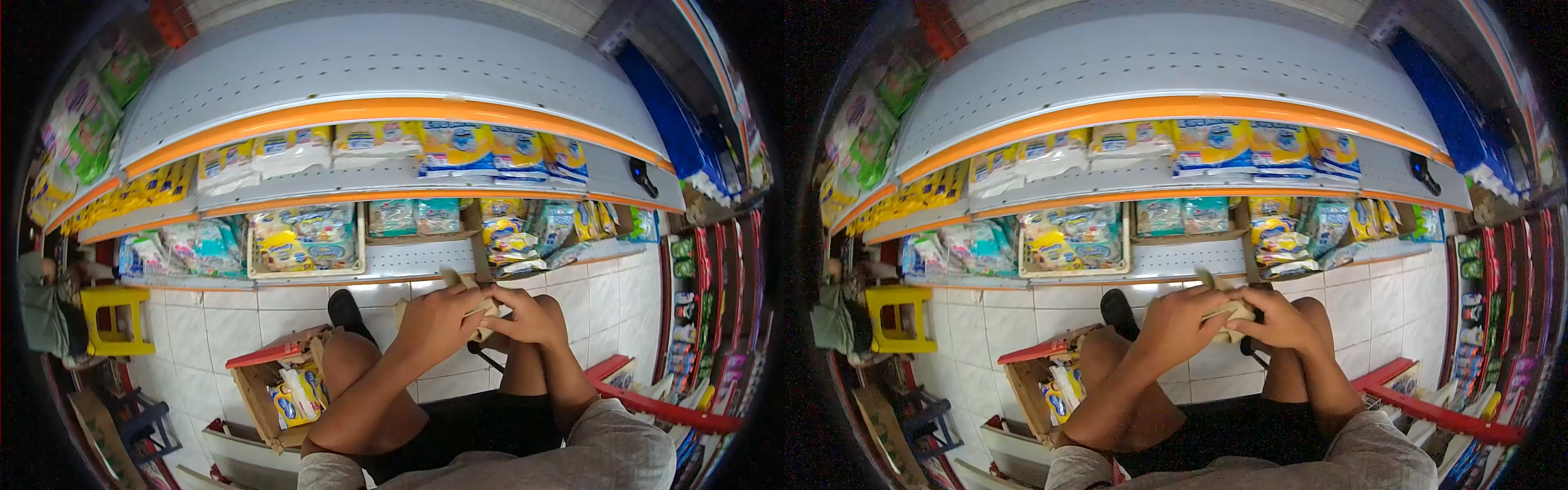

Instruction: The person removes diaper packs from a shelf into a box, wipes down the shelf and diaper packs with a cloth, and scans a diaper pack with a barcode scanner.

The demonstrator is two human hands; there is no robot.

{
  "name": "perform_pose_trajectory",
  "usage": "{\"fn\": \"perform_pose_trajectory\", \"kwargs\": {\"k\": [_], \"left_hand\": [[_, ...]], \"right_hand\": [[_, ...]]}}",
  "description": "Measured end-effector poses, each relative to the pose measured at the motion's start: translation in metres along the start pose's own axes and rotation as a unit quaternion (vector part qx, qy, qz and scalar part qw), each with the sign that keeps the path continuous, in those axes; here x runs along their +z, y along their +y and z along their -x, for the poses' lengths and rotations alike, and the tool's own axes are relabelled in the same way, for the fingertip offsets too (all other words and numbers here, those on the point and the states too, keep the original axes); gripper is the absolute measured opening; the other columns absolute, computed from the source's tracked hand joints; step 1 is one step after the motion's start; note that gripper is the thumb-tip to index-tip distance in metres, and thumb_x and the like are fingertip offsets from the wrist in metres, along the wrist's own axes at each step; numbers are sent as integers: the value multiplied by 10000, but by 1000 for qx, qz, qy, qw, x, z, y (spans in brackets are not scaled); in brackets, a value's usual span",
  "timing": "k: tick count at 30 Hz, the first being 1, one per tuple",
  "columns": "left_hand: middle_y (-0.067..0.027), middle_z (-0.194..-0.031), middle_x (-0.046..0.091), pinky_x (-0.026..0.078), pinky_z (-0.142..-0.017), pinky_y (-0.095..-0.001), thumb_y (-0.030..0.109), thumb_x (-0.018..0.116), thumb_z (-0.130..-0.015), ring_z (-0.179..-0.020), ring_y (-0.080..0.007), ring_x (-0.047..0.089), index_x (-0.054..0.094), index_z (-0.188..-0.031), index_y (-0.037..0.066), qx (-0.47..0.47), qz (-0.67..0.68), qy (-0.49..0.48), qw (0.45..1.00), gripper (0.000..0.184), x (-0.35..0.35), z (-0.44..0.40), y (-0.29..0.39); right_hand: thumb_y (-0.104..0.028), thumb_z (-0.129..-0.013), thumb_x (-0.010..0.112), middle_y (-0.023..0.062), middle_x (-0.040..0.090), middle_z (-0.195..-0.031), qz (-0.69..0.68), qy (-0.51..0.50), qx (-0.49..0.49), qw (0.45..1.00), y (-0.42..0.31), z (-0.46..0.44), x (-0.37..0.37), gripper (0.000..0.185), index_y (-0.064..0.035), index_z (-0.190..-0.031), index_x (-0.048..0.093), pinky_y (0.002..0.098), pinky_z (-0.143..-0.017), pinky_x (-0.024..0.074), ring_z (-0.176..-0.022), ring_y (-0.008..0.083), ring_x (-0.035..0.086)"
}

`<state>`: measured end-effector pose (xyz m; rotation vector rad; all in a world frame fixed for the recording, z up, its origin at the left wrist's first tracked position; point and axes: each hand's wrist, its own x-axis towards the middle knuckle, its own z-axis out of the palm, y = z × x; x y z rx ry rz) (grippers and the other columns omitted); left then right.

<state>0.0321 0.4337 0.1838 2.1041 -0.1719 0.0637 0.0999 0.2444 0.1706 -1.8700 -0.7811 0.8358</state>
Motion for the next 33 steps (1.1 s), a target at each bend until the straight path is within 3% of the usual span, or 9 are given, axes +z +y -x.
{"fn": "perform_pose_trajectory", "kwargs": {"k": [4, 8, 9, 10, 12, 14, 19, 31, 33], "left_hand": [[-105, -706, 599, 455, -546, -368, 220, 594, -790, -631, -291, 579, 570, -799, 54, 4, 76, -39, 996, 168, -14, 3, -14], [-107, -646, 580, 423, -523, -317, 213, 605, -816, -559, -220, 563, 572, -815, 27, -34, 285, -37, 957, 188, -22, 2, -25], [-103, -644, 575, 417, -519, -304, 199, 597, -831, -543, -176, 546, 577, -833, 26, -58, 278, -15, 959, 173, -28, 0, -31], [-75, -663, 573, 407, -520, -284, 181, 580, -847, -543, -142, 510, 572, -854, 29, -68, 253, 22, 965, 153, -32, 1, -40], [-47, -683, 570, 397, -520, -263, 164, 563, -862, -543, -108, 473, 568, -875, 32, -78, 231, 70, 967, 133, -37, 3, -56], [-82, -741, 572, 420, -558, -294, 189, 551, -862, -593, -174, 521, 564, -865, 38, -91, 193, 143, 966, 151, -38, 6, -65], [-123, -806, 571, 445, -638, -388, 232, 545, -845, -747, -294, 570, 556, -871, 44, -20, 186, 89, 978, 191, -40, 25, -60], [-143, -914, 556, 464, -723, -427, 295, 509, -857, -831, -342, 577, 548, -1002, 72, -27, 91, 2, 995, 269, -60, 39, -56], [-142, -927, 560, 467, -728, -427, 297, 502, -861, -838, -339, 580, 547, -1030, 76, -27, 93, 0, 995, 281, -60, 40, -55]], "right_hand": [[-110, -734, 667, 66, 603, -940, -187, -168, 43, 967, 7, 9, 5, 356, 9, -1050, 553, 261, -734, 447, -815, 135, 570], [-103, -771, 584, 65, 601, -908, -421, -122, -17, 899, 13, 14, 18, 217, -21, -972, 583, 284, -737, 465, -783, 171, 597], [-170, -799, 546, 75, 595, -925, -5, -11, -31, 999, -28, 6, 28, 213, -41, -964, 585, 304, -776, 456, -830, 181, 587], [-194, -805, 536, 76, 594, -931, 165, 39, -28, 985, -53, -3, 29, 238, -42, -983, 576, 301, -780, 454, -837, 179, 584], [-243, -817, 516, 77, 592, -945, 187, 83, -25, 979, -78, -24, 6, 288, -43, -1019, 559, 295, -788, 449, -851, 174, 579], [-292, -830, 496, 79, 590, -959, 208, 123, -11, 970, -102, -53, -36, 339, -44, -1056, 542, 289, -795, 444, -865, 169, 573], [-414, -861, 445, 83, 585, -994, 295, 144, 39, 944, -164, -140, -97, 469, -47, -1148, 499, 274, -815, 431, -899, 157, 560], [-621, -868, 303, 125, 519, -1139, 398, 61, 6, 915, -258, -320, -13, 751, 11, -1265, 390, 294, -924, 357, -980, 182, 500], [-616, -869, 313, 121, 551, -1060, 421, 52, -142, 895, -249, -364, -21, 728, 4, -1239, 408, 285, -868, 399, -934, 166, 521]]}}
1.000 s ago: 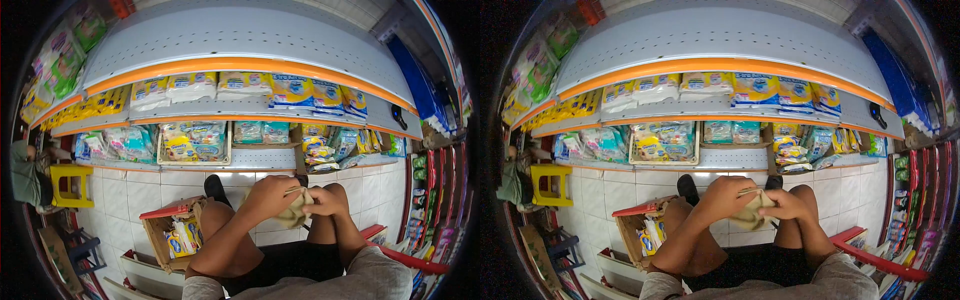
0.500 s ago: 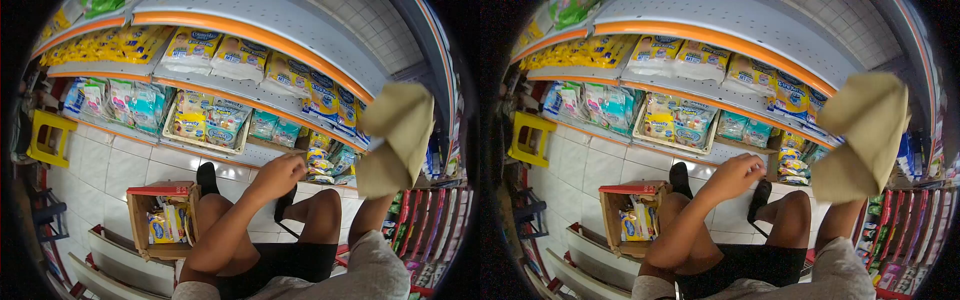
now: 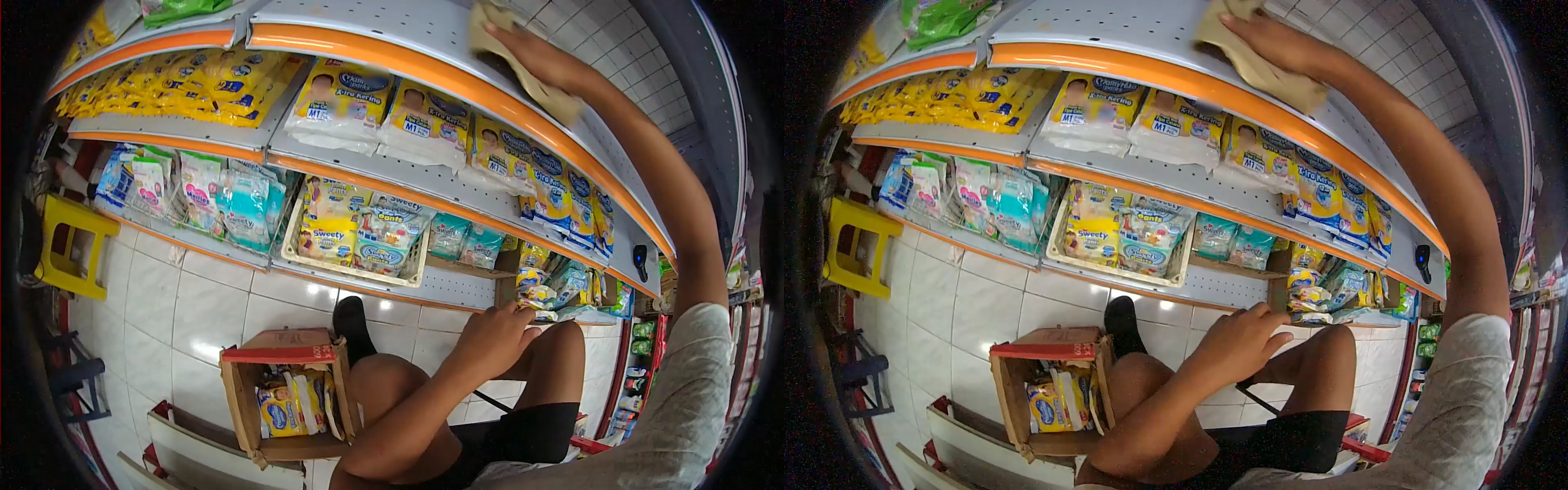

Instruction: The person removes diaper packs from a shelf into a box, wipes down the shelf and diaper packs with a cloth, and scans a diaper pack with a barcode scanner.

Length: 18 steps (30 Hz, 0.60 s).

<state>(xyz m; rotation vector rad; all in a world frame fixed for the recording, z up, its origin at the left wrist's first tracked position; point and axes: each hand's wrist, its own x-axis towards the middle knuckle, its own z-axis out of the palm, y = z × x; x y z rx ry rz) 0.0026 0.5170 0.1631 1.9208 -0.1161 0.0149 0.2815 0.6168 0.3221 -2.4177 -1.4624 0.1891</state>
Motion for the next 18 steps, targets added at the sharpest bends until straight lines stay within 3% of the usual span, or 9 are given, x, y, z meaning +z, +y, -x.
{"fn": "perform_pose_trajectory", "kwargs": {"k": [2, 4, 5, 8, 11, 13, 16, 18], "left_hand": [[-141, -933, 561, 466, -731, -430, 297, 497, -865, -853, -331, 579, 547, -1050, 82, 1, -15, -11, 1000, 288, 1, 3, 0], [-142, -940, 560, 465, -735, -429, 300, 493, -868, -867, -326, 577, 542, -1076, 88, 16, -4, 7, 1000, 302, 5, 6, -4], [-144, -941, 557, 463, -732, -432, 314, 487, -873, -863, -324, 575, 535, -1073, 89, 7, -3, -4, 1000, 305, 3, 5, -4], [-140, -935, 556, 460, -727, -433, 327, 480, -878, -839, -328, 575, 528, -1047, 88, -8, -16, -23, 1000, 297, 1, -1, -7], [-141, -921, 555, 462, -704, -439, 355, 470, -880, -814, -331, 577, 521, -1006, 86, -14, -21, -10, 1000, 301, 8, -11, -14], [-142, -918, 555, 463, -698, -442, 364, 469, -878, -812, -330, 578, 519, -999, 87, -20, -16, 3, 1000, 307, 12, -13, -17], [-145, -902, 557, 463, -695, -447, 380, 461, -877, -819, -327, 579, 520, -996, 88, -35, -23, -9, 999, 321, 17, -24, -15], [-148, -891, 565, 462, -698, -451, 379, 455, -878, -830, -325, 580, 524, -981, 83, -39, -6, -20, 999, 321, 24, -31, -19]], "right_hand": [[-568, -876, 369, 112, 563, -987, -65, -7, 43, 997, -5, -35, 7, 628, -3, -1106, 518, 270, -793, 432, -878, 137, 531], [-493, -915, 280, 211, 477, -1222, -10, -8, 11, 1000, -2, -81, 8, 572, -54, -1227, 472, 364, -946, 355, -1114, 304, 469], [-493, -915, 280, 211, 477, -1222, -14, -1, 11, 1000, -5, -87, 11, 572, -54, -1227, 472, 364, -946, 355, -1114, 304, 469], [-459, -917, 268, 204, 276, -1391, 28, 71, -148, 986, -25, -113, 20, 597, -43, -1343, 310, 358, -1057, 222, -1290, 306, 271], [-434, -916, 272, 198, 221, -1417, 23, 46, -82, 995, -38, -163, 26, 589, -46, -1358, 279, 362, -1079, 174, -1326, 305, 190], [-426, -908, 293, 205, 276, -1393, 27, 56, 21, 998, -43, -188, 34, 587, -46, -1356, 286, 368, -1063, 207, -1295, 313, 260], [-412, -901, 335, 220, 347, -1347, -70, -4, 35, 997, -87, -140, 20, 562, -44, -1326, 352, 372, -1020, 275, -1226, 321, 362], [-395, -890, 387, 241, 462, -1235, -38, 22, -69, 997, -97, -149, 29, 538, 18, -1228, 456, 381, -942, 349, -1112, 324, 470]]}}
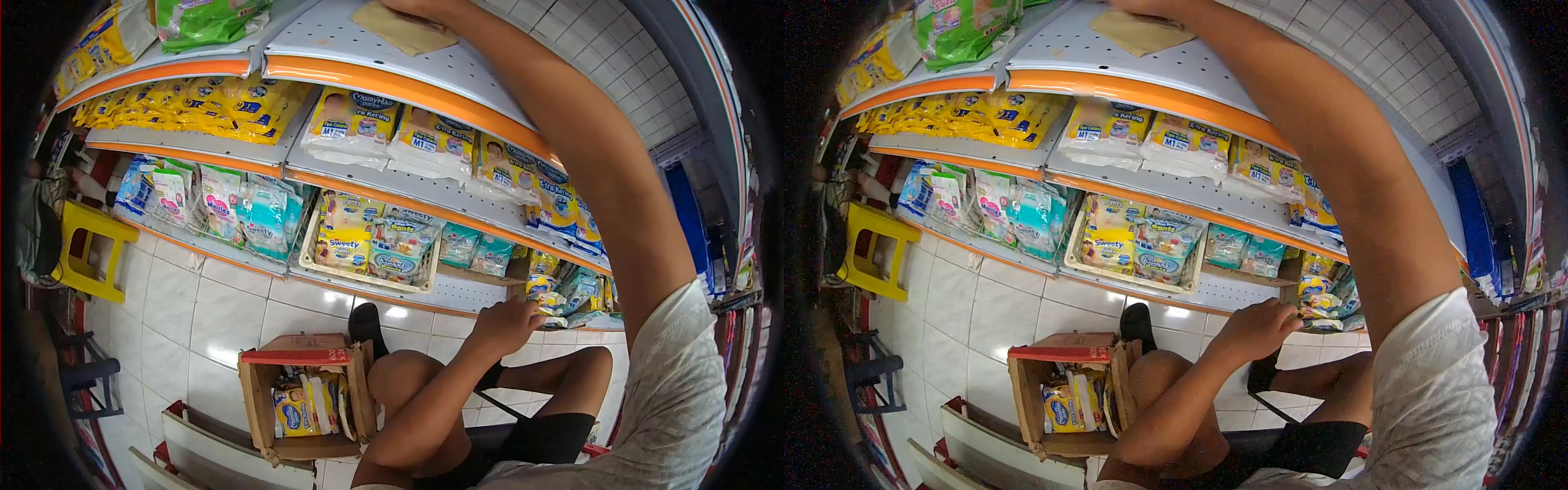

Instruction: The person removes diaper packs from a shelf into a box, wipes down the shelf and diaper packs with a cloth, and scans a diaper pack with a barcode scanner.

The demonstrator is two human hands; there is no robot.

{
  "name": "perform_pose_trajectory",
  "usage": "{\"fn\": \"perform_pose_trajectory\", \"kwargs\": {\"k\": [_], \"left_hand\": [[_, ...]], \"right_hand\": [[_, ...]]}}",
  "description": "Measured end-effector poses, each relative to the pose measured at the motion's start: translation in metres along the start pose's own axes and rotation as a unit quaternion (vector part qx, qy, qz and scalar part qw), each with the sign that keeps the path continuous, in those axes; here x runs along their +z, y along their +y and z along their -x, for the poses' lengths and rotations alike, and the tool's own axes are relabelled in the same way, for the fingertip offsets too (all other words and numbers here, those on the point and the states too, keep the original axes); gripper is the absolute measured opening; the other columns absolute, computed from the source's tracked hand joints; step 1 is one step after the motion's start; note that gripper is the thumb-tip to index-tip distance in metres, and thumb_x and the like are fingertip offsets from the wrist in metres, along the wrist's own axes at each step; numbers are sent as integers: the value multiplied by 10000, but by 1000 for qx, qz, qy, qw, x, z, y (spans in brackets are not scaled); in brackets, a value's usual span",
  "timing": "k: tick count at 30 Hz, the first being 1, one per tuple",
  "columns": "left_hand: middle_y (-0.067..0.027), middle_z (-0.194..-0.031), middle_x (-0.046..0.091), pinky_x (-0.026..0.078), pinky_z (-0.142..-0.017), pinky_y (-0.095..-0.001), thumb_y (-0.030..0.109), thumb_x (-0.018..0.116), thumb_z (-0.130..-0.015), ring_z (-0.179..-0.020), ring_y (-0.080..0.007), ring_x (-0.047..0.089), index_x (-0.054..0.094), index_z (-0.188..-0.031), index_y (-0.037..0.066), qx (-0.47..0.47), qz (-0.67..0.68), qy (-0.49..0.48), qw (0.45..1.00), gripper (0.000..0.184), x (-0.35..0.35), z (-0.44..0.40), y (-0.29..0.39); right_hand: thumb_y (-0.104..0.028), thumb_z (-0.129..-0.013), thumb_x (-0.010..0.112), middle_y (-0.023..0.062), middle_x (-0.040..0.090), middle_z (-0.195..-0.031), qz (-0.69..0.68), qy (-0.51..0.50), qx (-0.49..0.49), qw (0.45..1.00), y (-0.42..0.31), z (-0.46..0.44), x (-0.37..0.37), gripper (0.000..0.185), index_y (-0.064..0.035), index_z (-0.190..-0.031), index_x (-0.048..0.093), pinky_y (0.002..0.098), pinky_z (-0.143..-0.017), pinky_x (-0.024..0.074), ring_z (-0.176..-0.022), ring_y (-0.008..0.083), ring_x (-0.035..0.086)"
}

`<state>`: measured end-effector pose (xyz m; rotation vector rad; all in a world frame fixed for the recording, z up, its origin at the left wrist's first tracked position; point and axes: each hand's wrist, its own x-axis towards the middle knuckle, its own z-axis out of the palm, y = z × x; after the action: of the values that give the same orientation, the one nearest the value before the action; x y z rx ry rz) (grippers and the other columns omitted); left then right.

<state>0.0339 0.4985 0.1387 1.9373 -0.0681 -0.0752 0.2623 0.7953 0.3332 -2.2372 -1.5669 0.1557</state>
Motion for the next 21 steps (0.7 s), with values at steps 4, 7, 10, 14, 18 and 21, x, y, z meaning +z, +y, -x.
{"fn": "perform_pose_trajectory", "kwargs": {"k": [4, 7, 10, 14, 18, 21], "left_hand": [[-145, -886, 582, 466, -697, -448, 386, 452, -876, -821, -324, 583, 534, -959, 80, -50, -37, -45, 997, 327, 8, -21, -12], [-135, -899, 589, 471, -717, -454, 382, 449, -878, -838, -318, 591, 536, -963, 90, -88, -87, -29, 992, 316, 8, -21, -8], [-142, -958, 579, 466, -741, -474, 375, 445, -881, -887, -315, 587, 539, -985, 98, -108, -109, -42, 987, 311, 11, -18, -5], [-143, -980, 569, 458, -759, -484, 364, 458, -879, -905, -320, 581, 539, -1025, 98, -92, -75, -47, 992, 314, 0, -11, -4], [-139, -1022, 558, 453, -770, -487, 350, 471, -875, -918, -330, 577, 536, -1089, 118, -93, -61, -39, 993, 322, -21, 0, -5], [-136, -1041, 550, 451, -774, -487, 350, 475, -874, -935, -332, 572, 530, -1128, 138, -113, -69, -16, 991, 335, -24, 1, -15]], "right_hand": [[-412, -891, 400, 253, 540, -1095, -30, -51, -98, 993, -45, 43, -6, 536, 72, -1080, 531, 389, -870, 387, -1000, 315, 530], [-417, -897, 397, 247, 574, -993, 104, -76, -96, 987, -85, 107, -18, 529, 79, -1006, 547, 384, -817, 417, -913, 298, 559], [-448, -891, 416, 163, 578, -942, 142, -247, -76, 956, -73, 140, -50, 512, 36, -969, 565, 317, -766, 442, -855, 200, 549], [-313, -881, 460, 137, 559, -1004, -23, 17, 30, 999, -7, 189, -68, 359, 1, -997, 590, 287, -795, 436, -884, 159, 547], [-363, -919, 363, 162, 602, -893, -239, 143, 163, 947, 33, 142, -87, 432, 15, -1053, 524, 354, -792, 458, -878, 250, 577], [-355, -927, 344, 179, 547, -1095, 106, 70, 112, 986, 72, 89, -73, 433, -12, -1146, 491, 364, -892, 404, -1042, 236, 511]]}}
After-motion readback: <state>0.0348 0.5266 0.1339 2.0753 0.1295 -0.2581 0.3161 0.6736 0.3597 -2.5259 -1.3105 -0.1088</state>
